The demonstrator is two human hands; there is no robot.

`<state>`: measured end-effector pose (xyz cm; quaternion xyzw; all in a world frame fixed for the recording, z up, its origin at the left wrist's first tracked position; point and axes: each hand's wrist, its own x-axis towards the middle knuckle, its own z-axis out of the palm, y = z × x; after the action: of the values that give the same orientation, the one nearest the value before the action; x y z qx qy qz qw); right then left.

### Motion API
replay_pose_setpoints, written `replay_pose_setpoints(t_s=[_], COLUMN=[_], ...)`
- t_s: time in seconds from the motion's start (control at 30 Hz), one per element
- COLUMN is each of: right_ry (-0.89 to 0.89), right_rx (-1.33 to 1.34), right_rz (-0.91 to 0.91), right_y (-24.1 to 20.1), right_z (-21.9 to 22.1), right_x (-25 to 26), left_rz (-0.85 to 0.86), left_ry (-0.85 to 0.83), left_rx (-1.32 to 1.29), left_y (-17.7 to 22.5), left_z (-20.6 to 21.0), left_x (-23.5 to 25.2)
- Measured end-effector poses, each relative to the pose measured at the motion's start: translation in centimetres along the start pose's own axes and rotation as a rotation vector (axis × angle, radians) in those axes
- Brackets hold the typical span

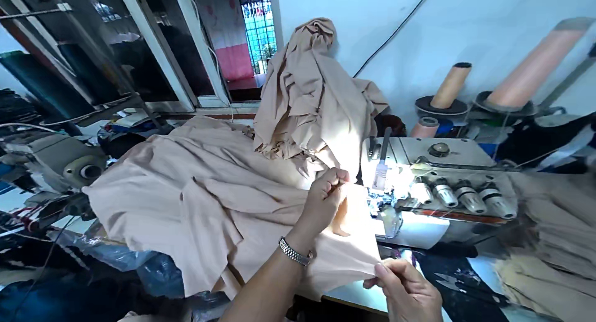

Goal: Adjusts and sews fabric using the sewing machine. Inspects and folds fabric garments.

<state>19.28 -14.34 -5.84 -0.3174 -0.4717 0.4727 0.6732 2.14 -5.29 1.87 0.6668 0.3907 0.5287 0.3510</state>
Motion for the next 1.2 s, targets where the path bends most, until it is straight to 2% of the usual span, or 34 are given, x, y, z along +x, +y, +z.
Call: replay_pose_setpoints(t_s=[0.1, 0.27, 0.5, 0.6, 0.73, 0.9, 1.0, 1.2], right_ry=[-0.032, -0.021, 0.049, 0.043, 0.04, 0.096, 0.145, 0.059], right_rx=[-0.027, -0.069, -0.056, -0.049, -0.053, -0.11, -0.116, -0.157], right_rz=[0.03, 0.039, 0.044, 0.039, 0.04, 0.064, 0.097, 0.132], right_y=[0.3, 3.6, 5.3, 5.4, 5.3, 4.8, 4.5, 4.6], right_z=[-1.5, -1.7, -1.9, -2.1, -2.1, -1.3, -0.7, -1.0], right_x=[-0.7, -0.8, -0.9, -0.9, -1.0, -1.0, -1.2, -2.0], left_rz=[-0.031, -0.122, -0.087, -0.001, -0.067, -0.009, -0.029, 0.004], left_ry=[-0.044, -0.015, -0.069, -0.074, -0.021, -0.002, -0.012, -0.064], left_rx=[0.029, 0.005, -0.061, -0.152, -0.098, -0.122, -0.066, -0.03], left_y=[-0.6, -1.1, -1.1, -3.1, -1.7, -2.9, -1.9, -1.9], left_z=[1.0, 0.7, -0.4, -0.3, 0.3, 0.2, 0.2, 0.1], left_x=[-0.1, 0.0, -0.1, 0.6, -0.1, 0.6, 0.2, -0.6])
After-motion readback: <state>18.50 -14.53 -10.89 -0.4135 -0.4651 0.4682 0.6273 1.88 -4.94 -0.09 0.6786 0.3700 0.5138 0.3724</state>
